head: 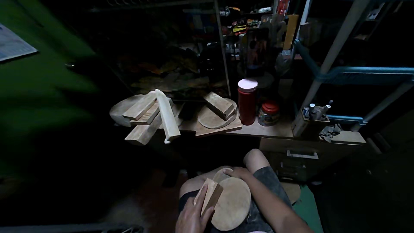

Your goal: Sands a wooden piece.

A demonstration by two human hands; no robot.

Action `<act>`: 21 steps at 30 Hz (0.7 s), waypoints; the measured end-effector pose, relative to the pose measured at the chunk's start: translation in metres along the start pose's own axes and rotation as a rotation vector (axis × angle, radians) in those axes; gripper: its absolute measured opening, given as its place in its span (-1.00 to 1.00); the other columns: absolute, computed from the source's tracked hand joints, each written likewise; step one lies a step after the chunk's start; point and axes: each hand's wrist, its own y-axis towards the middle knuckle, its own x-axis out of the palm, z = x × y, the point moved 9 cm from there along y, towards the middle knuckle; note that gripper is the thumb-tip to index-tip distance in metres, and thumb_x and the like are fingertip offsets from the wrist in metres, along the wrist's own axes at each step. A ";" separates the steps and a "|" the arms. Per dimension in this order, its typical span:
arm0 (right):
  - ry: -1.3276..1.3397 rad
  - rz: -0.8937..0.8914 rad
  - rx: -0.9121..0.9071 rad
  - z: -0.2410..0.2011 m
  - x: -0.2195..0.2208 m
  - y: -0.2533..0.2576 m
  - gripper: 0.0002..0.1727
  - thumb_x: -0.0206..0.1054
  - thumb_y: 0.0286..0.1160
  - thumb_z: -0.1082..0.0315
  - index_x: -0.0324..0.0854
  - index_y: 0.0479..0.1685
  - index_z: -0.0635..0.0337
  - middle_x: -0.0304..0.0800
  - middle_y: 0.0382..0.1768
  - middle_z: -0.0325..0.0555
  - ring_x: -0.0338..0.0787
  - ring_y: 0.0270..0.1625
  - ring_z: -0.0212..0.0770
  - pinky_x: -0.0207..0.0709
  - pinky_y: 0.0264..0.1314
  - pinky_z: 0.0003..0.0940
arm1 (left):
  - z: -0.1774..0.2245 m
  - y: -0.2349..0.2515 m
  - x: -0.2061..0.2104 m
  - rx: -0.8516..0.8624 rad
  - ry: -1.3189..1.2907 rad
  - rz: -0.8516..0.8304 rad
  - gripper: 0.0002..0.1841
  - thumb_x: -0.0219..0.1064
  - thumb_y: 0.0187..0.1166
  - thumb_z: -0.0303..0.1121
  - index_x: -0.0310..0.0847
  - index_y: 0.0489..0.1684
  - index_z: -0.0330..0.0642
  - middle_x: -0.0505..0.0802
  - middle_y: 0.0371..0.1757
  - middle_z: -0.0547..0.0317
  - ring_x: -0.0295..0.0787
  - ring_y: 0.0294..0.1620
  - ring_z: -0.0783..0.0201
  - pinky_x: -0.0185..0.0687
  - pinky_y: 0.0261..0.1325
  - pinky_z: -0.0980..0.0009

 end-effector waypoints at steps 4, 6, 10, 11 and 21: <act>-0.001 0.000 -0.006 -0.001 0.000 0.000 0.02 -0.09 0.64 -0.52 0.40 0.71 0.22 0.41 0.70 0.25 0.34 0.79 0.22 0.10 0.79 0.36 | -0.004 -0.006 -0.001 -0.005 -0.007 0.029 -0.19 0.49 0.51 -0.01 0.28 0.83 0.08 0.71 0.27 -0.52 0.73 0.16 -0.46 0.62 0.17 -0.33; -0.017 -0.005 -0.002 0.001 0.000 0.004 0.05 -0.11 0.63 -0.53 0.40 0.70 0.27 0.41 0.70 0.28 0.33 0.79 0.23 0.11 0.78 0.36 | 0.000 -0.003 0.000 -0.010 0.015 0.035 -0.20 0.48 0.51 -0.01 0.30 0.82 0.12 0.71 0.28 -0.50 0.73 0.17 -0.44 0.62 0.18 -0.31; -0.007 -0.007 -0.006 0.002 0.001 0.008 0.06 -0.10 0.61 -0.55 0.42 0.68 0.28 0.43 0.68 0.30 0.37 0.76 0.23 0.16 0.76 0.35 | 0.015 0.016 0.003 -0.023 0.034 0.031 -0.23 0.46 0.54 -0.01 0.29 0.82 0.20 0.67 0.36 -0.49 0.70 0.25 -0.45 0.58 0.25 -0.33; -0.006 -0.004 -0.016 0.002 0.001 0.008 0.05 -0.09 0.62 -0.54 0.43 0.68 0.28 0.44 0.67 0.30 0.38 0.76 0.24 0.15 0.76 0.35 | 0.019 0.024 0.005 -0.016 0.039 0.039 -0.23 0.46 0.54 -0.01 0.28 0.82 0.23 0.68 0.36 -0.47 0.71 0.24 -0.43 0.59 0.24 -0.31; -0.066 -0.011 -0.029 -0.007 0.000 0.002 -0.16 -0.10 0.80 -0.32 0.45 0.65 0.26 0.48 0.65 0.28 0.41 0.74 0.24 0.18 0.72 0.38 | 0.033 0.050 0.010 0.034 0.049 0.018 -0.21 0.46 0.54 -0.01 0.23 0.84 0.27 0.66 0.40 -0.44 0.69 0.30 -0.39 0.60 0.29 -0.25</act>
